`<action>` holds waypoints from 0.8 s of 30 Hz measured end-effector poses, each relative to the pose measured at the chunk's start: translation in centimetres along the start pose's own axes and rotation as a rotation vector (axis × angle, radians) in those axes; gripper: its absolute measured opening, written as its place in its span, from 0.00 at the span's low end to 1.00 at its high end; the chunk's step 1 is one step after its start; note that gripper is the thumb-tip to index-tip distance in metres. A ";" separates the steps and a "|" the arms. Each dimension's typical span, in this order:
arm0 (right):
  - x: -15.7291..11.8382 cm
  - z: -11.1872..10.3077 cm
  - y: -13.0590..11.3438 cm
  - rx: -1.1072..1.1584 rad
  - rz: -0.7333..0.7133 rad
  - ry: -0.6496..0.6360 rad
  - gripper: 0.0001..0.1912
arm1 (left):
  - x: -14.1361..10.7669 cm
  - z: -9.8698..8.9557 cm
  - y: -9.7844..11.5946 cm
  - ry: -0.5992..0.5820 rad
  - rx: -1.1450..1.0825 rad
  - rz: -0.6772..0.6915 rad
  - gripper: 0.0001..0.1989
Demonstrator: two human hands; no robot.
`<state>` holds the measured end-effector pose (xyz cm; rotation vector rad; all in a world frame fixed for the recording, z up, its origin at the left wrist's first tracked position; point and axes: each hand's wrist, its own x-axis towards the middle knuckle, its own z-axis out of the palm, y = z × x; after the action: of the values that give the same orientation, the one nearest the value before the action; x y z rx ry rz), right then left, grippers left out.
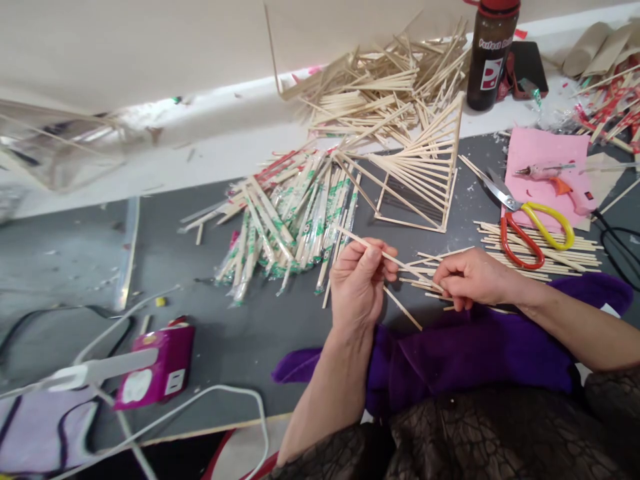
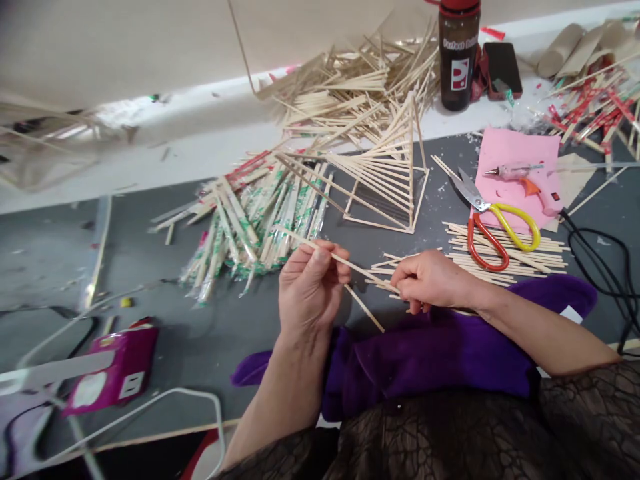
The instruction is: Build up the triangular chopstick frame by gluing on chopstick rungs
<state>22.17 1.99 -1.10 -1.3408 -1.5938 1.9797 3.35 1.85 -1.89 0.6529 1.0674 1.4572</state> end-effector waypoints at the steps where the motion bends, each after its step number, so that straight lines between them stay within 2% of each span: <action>1: 0.0 0.0 0.1 0.053 0.010 -0.020 0.06 | 0.0 0.0 0.0 -0.005 -0.009 -0.010 0.15; 7: -0.1 0.1 -0.1 0.315 0.029 -0.134 0.05 | 0.3 -0.4 -0.1 -0.026 -0.081 -0.094 0.15; 12: -0.2 0.5 -0.2 0.431 0.008 -0.163 0.03 | 0.5 -0.4 -0.3 -0.066 -0.164 -0.206 0.15; 17: 0.0 0.1 -0.2 0.524 -0.026 -0.059 0.04 | 0.7 -0.5 -0.1 -0.069 -0.219 -0.202 0.14; 20: 0.0 -0.4 -0.3 0.609 -0.045 -0.016 0.04 | 0.5 -0.5 0.1 -0.077 -0.175 -0.189 0.13; 24: 0.0 -0.9 -0.6 0.642 -0.055 0.013 0.06 | -0.6 -0.2 0.3 -0.168 0.044 -0.342 0.13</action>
<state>22.71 2.78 -0.58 -1.0276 -0.8448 2.1682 3.18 1.26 -1.61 0.5803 1.0252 1.0682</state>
